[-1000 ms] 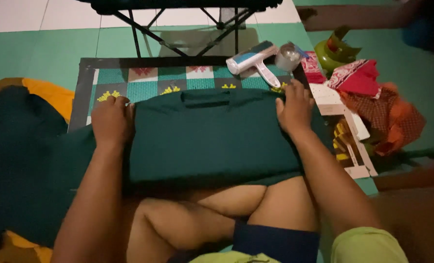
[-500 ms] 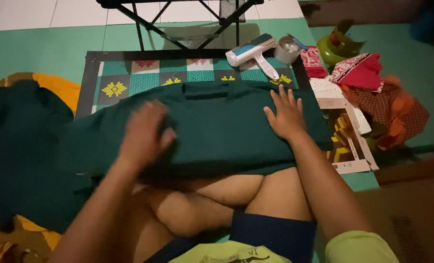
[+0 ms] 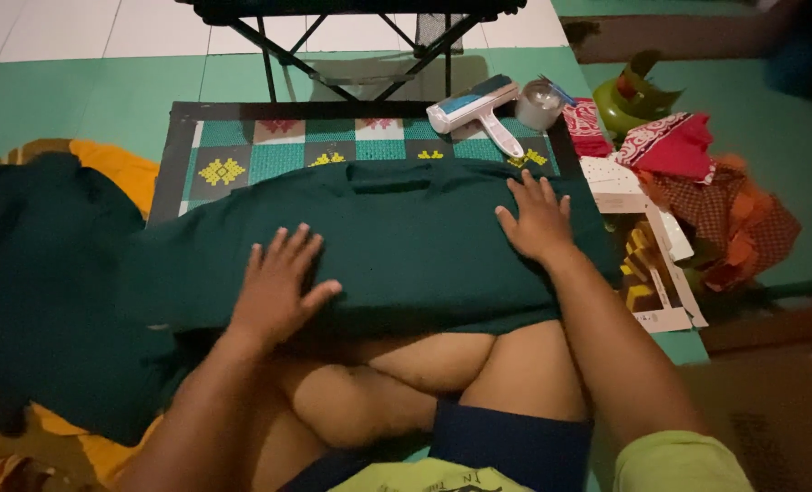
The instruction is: The person sits on the floor and uses a white lint roller to clean a dark green shirt laid out on a small table. They roll the device back and forth across the fabric to remove lint, then fold the shirt and place it on a nearby rack.
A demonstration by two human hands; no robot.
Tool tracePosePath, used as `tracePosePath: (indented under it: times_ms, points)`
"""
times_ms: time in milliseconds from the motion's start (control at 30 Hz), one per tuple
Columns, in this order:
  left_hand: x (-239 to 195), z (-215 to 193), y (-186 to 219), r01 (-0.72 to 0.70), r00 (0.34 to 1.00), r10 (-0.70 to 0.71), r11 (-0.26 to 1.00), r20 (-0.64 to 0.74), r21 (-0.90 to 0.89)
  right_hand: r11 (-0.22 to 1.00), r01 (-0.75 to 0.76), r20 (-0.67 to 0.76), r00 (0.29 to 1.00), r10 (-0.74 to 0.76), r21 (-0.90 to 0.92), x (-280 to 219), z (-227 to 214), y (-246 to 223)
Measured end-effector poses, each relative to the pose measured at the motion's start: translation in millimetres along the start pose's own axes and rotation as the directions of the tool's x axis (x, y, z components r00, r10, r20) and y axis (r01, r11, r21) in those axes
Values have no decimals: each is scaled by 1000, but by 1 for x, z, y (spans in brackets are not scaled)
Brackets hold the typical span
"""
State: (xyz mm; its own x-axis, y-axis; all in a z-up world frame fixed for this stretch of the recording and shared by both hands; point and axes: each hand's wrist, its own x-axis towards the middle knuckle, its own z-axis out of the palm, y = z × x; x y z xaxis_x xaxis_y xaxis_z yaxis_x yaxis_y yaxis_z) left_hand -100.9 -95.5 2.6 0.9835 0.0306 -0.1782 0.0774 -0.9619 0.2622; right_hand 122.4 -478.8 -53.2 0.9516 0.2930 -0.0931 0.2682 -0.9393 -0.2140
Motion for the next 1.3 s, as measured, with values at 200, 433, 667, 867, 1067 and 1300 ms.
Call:
tracePosePath:
  times_ms: [200,433,667,867,1067,1300]
  points:
    - [75,15,-60,144,978,-137,989,-157,35,995,56,-374,923,-84,-87,82,-8,-10]
    - [91,13,-53,192,928,-200,980,-314,-55,993,-80,-351,935,43,-89,149,10,-22]
    - [90,14,-53,242,935,-233,970,-269,2,997,-74,-479,875,68,7,118,-19,-40]
    - [94,13,-58,241,938,-237,970,-255,-18,964,-20,-242,966,87,265,29,-20,-51]
    - [100,3,-68,251,940,-240,968,-241,16,975,215,-295,930,-220,-52,48,20,-32]
    - [138,1,-103,243,943,-221,968,-250,61,951,309,-383,877,-291,-17,96,18,-45]
